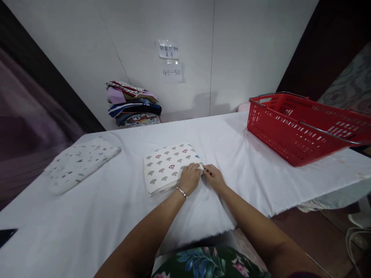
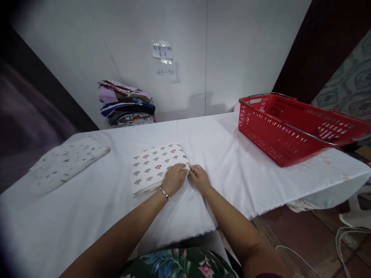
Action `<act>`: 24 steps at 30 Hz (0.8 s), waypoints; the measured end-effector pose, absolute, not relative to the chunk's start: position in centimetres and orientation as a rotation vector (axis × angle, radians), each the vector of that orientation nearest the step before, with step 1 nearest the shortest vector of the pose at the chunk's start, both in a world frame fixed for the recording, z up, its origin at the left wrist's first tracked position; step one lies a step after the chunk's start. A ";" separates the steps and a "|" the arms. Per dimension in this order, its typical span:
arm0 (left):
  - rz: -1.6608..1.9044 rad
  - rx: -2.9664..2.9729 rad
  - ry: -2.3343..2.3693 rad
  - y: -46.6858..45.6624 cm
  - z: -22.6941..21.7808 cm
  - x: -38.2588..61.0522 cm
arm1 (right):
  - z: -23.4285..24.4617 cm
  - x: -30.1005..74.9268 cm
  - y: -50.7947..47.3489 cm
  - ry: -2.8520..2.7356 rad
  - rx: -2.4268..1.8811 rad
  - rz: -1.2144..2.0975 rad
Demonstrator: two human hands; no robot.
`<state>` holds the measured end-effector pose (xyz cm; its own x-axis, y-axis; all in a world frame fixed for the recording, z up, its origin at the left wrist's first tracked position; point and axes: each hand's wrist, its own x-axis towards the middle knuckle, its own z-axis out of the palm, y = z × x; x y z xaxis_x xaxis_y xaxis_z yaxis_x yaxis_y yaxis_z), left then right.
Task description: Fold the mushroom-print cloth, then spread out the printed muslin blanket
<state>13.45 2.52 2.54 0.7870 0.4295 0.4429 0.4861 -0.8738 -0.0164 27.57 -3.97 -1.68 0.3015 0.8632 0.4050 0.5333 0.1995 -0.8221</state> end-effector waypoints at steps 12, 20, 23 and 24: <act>-0.722 -2.933 -0.674 2.7 2.5 13.7 | -1.5 27.5 -4.1 -1.383 -1.444 0.374; -0.708 -2.975 -0.746 2.7 2.4 13.6 | -1.0 27.1 -4.3 -1.394 -1.472 0.384; -0.749 -3.015 -0.782 2.6 2.5 13.5 | -0.8 27.0 -4.4 -1.396 -1.492 0.360; -0.774 -3.030 -0.797 2.6 2.6 13.4 | -0.8 27.0 -4.4 -1.398 -1.496 0.358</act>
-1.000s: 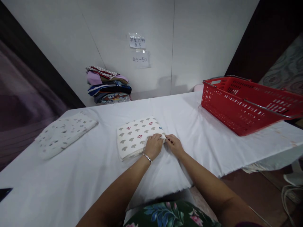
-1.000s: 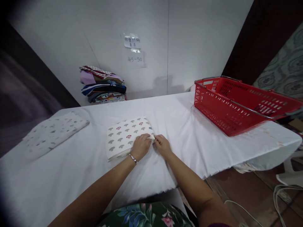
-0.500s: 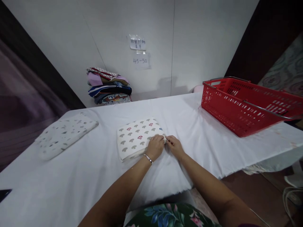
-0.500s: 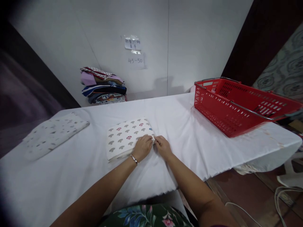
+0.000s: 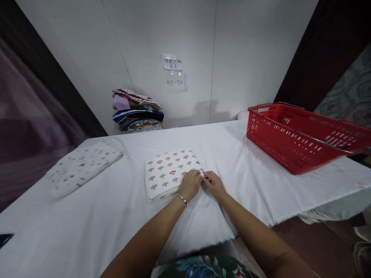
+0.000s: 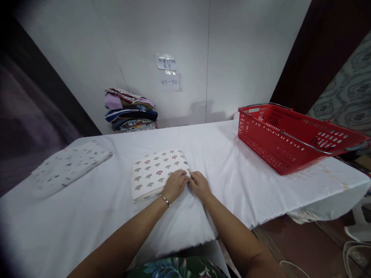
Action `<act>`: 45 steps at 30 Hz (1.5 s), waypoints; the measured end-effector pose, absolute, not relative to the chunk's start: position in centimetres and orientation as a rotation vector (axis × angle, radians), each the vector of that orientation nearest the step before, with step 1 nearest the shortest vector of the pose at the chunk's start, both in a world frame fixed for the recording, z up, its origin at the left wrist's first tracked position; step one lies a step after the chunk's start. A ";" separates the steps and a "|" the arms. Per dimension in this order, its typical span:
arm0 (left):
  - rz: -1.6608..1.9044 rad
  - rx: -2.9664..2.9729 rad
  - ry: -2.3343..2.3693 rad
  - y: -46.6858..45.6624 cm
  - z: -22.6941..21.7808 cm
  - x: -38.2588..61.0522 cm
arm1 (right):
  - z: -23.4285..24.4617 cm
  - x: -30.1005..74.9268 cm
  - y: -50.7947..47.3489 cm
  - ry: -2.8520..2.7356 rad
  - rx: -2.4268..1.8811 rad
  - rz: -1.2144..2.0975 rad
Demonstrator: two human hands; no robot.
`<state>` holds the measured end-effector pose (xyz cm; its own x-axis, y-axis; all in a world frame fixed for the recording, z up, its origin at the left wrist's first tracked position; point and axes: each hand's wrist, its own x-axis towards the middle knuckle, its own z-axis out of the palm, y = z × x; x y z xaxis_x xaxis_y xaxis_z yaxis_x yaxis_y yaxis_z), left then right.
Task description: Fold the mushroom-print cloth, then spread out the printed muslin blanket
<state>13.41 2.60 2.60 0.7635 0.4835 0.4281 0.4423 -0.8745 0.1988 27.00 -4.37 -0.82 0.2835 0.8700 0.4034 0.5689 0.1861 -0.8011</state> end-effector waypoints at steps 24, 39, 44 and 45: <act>0.388 3.113 0.733 3.8 4.5 13.1 | -0.9 26.9 -4.3 -1.452 -1.532 0.297; 0.268 3.195 0.640 3.9 4.6 14.6 | -0.8 26.8 -4.4 -1.450 -1.523 0.307; 0.245 3.206 0.624 3.8 4.7 14.5 | -0.5 26.7 -4.5 -1.433 -1.540 0.309; 0.245 3.212 0.621 3.8 4.7 14.4 | -0.5 26.7 -4.6 -1.436 -1.541 0.308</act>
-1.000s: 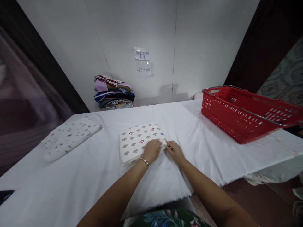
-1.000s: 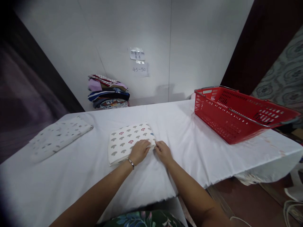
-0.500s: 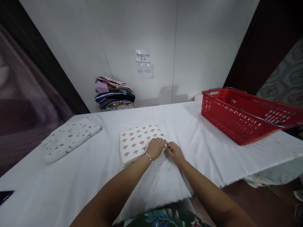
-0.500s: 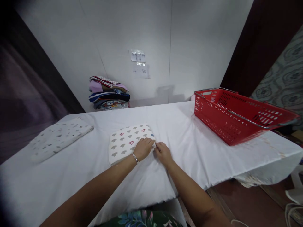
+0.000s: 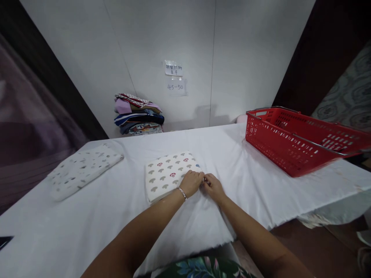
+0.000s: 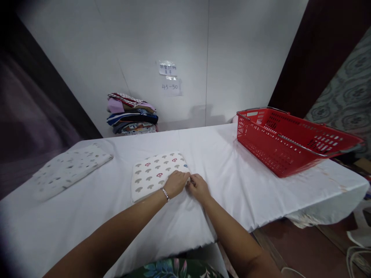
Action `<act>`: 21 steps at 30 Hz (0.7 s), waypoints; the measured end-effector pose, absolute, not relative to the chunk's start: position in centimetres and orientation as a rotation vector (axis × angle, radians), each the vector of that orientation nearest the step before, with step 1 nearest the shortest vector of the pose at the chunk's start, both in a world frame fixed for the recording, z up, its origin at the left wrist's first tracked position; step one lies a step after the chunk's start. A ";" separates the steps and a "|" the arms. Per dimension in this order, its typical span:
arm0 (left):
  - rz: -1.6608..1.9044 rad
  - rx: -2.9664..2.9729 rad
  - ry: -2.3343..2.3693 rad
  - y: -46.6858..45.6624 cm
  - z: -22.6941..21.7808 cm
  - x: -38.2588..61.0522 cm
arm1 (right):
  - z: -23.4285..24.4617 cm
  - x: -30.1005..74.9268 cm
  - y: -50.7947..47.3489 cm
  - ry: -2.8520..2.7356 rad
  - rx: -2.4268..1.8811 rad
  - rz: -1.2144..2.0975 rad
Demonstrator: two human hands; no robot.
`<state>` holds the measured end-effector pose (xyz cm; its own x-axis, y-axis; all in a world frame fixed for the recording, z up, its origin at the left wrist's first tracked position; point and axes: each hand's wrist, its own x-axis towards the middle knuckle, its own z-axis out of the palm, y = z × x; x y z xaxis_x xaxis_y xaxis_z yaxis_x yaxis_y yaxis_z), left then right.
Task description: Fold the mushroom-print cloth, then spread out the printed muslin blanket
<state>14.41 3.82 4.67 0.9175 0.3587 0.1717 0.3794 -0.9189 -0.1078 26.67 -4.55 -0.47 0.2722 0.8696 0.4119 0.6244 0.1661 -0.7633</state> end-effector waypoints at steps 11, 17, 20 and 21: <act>-0.233 -2.944 -0.686 4.3 4.6 14.4 | -0.1 26.7 -4.5 -1.405 -1.537 0.350; -0.098 -2.977 -0.751 4.3 5.9 14.5 | 0.2 26.4 -3.9 -1.365 -1.626 0.321; -0.070 -3.010 -0.758 4.3 6.2 14.5 | 1.0 26.4 -3.4 -1.368 -1.736 0.328; -0.071 -3.018 -0.755 4.3 6.3 14.5 | 1.4 26.5 -3.2 -1.375 -1.777 0.339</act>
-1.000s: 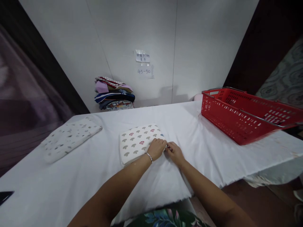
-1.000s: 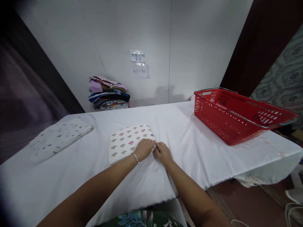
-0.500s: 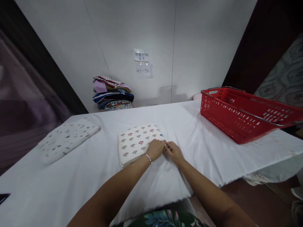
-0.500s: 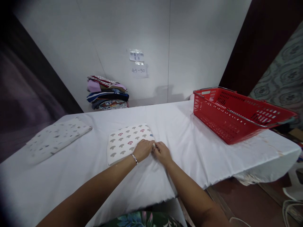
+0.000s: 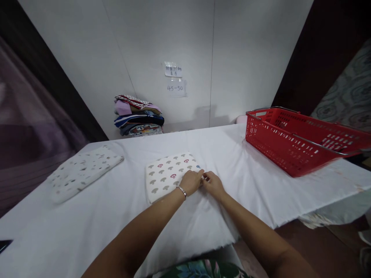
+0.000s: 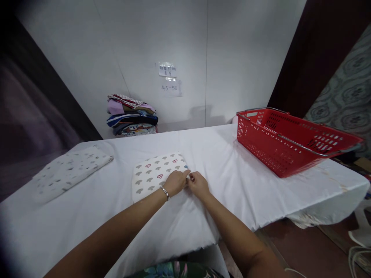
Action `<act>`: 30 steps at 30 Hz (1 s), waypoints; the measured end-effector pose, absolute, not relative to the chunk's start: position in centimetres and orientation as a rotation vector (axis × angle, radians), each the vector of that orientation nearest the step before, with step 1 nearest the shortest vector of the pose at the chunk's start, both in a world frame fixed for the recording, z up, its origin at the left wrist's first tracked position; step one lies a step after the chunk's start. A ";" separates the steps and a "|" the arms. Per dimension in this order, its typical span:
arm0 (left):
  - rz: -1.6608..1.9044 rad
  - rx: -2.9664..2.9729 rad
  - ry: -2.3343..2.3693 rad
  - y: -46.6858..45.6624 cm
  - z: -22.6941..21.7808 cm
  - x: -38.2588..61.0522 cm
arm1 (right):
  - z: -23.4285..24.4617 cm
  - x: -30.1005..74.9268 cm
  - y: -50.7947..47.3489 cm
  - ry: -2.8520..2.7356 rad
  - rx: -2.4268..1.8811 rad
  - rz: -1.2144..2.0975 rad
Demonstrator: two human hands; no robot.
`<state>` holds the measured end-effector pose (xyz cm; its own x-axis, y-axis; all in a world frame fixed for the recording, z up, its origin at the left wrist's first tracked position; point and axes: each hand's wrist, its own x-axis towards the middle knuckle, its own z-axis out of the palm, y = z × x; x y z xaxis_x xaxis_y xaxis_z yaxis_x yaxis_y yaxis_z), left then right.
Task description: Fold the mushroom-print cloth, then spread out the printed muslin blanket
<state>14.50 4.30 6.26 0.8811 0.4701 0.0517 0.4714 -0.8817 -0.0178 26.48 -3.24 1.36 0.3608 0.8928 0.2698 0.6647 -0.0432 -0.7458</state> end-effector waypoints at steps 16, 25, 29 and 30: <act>-0.136 -3.027 -0.856 4.4 5.8 13.9 | 2.2 25.5 -2.2 -1.372 -2.031 0.255; -0.435 -3.157 -0.824 4.3 4.5 11.0 | 2.4 26.0 -3.0 -1.329 -1.902 0.324; -0.446 -3.181 -0.801 4.4 4.3 10.5 | 2.9 27.1 -2.8 -1.378 -1.885 0.408; -0.444 -3.182 -0.803 4.4 4.3 10.5 | 2.9 27.4 -2.8 -1.407 -1.871 0.426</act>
<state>10.53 4.39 4.25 0.8477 0.4851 0.2148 0.4398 -0.8690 0.2267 27.36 -2.77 2.92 0.3422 0.9249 0.1657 0.6780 -0.1210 -0.7250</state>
